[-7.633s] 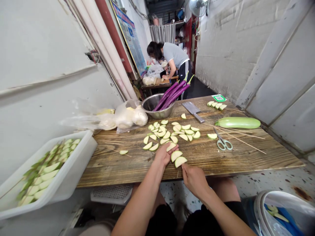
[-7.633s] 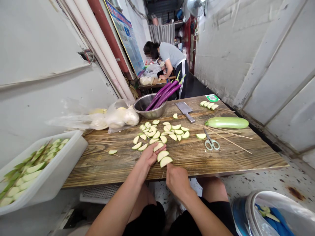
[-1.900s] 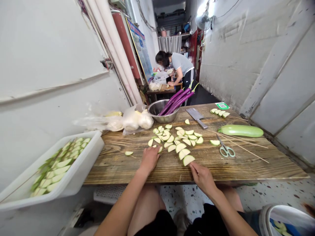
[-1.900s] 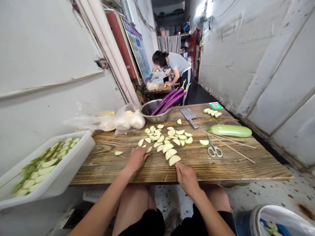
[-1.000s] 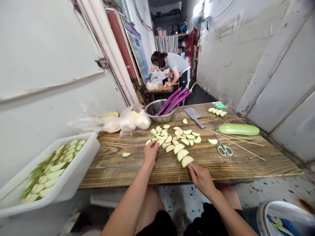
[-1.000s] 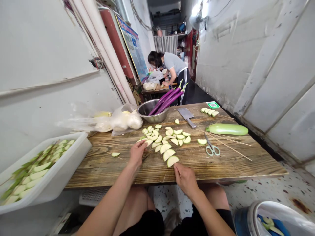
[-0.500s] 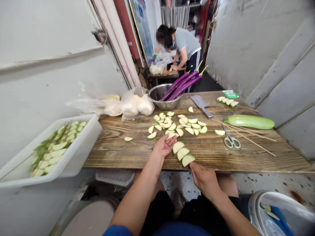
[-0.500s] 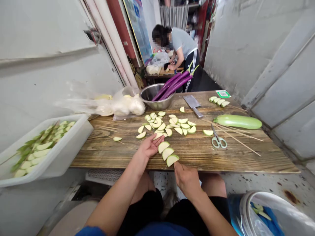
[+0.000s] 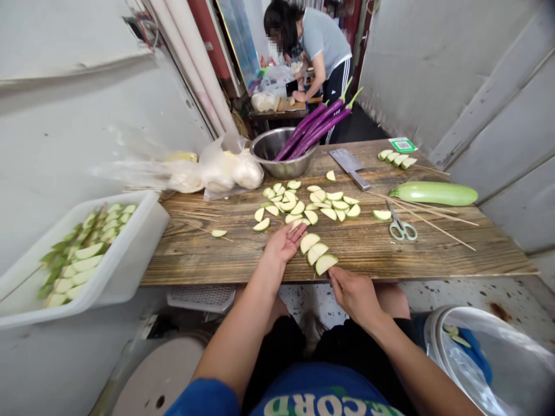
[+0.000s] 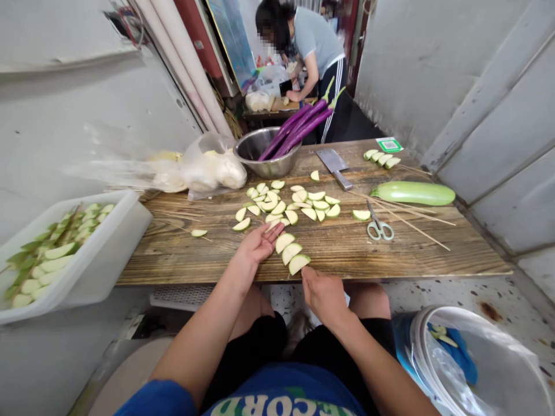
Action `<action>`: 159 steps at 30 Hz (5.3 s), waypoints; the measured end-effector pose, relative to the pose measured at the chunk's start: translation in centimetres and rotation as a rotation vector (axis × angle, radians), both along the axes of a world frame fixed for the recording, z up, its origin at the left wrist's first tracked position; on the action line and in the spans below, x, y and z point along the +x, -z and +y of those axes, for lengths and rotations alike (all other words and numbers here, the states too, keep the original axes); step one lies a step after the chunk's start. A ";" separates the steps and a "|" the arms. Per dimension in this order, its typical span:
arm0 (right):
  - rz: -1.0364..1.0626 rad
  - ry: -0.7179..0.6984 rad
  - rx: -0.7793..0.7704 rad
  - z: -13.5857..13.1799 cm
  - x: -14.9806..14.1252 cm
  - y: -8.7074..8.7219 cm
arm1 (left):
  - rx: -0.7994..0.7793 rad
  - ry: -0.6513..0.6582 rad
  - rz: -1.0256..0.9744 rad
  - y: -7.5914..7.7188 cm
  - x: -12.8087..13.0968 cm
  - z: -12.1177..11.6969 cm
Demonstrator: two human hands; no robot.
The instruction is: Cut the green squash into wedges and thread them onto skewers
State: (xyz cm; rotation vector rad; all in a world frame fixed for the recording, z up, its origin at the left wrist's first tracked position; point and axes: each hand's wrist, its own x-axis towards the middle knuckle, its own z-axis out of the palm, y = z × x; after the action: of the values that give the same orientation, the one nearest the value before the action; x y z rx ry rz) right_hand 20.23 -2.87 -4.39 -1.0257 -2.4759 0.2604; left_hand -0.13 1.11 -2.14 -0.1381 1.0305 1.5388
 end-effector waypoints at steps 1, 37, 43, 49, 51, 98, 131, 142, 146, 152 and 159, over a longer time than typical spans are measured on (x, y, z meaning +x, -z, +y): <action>-0.007 0.005 -0.007 0.0 -0.1 -0.1 | -0.001 0.000 0.009 0.0 0.1 0.0; 0.031 -0.015 -0.084 -0.2 -0.1 -0.2 | 0.025 -0.001 0.053 1.1 0.1 0.4; 0.039 -0.019 -0.113 0.0 -0.2 -0.4 | 0.020 -0.014 0.056 0.8 0.2 0.3; 0.063 -0.021 -0.129 0.0 0.0 -0.3 | 0.022 -0.019 0.062 0.7 0.3 0.3; 0.065 -0.023 -0.134 0.0 0.0 -0.2 | 0.023 -0.020 0.062 0.7 0.3 0.3; 0.039 -0.048 -0.159 0.3 0.1 -0.8 | 0.071 -0.033 0.094 1.2 0.4 0.1; -0.041 -0.060 -0.204 0.8 -0.4 -1.2 | 0.076 -0.072 0.110 1.4 0.7 0.4; -0.073 -0.056 -0.199 0.6 -0.5 -1.4 | 0.126 -0.117 0.172 1.7 1.1 0.3; -0.055 -0.055 -0.208 0.6 -0.4 -1.2 | 0.138 -0.106 0.179 1.7 1.2 0.1; -0.049 -0.050 -0.209 0.6 -0.6 -1.2 | 0.152 -0.096 0.199 1.7 1.2 0.1; -0.075 -0.036 -0.206 0.6 -0.7 -1.3 | 0.157 -0.082 0.210 2.0 1.1 0.1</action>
State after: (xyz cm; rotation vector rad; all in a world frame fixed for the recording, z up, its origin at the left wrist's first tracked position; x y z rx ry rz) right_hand 19.54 -2.32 -3.10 -1.0914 -2.5780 0.5057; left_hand 1.01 1.18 -4.09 0.0934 1.0735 1.7294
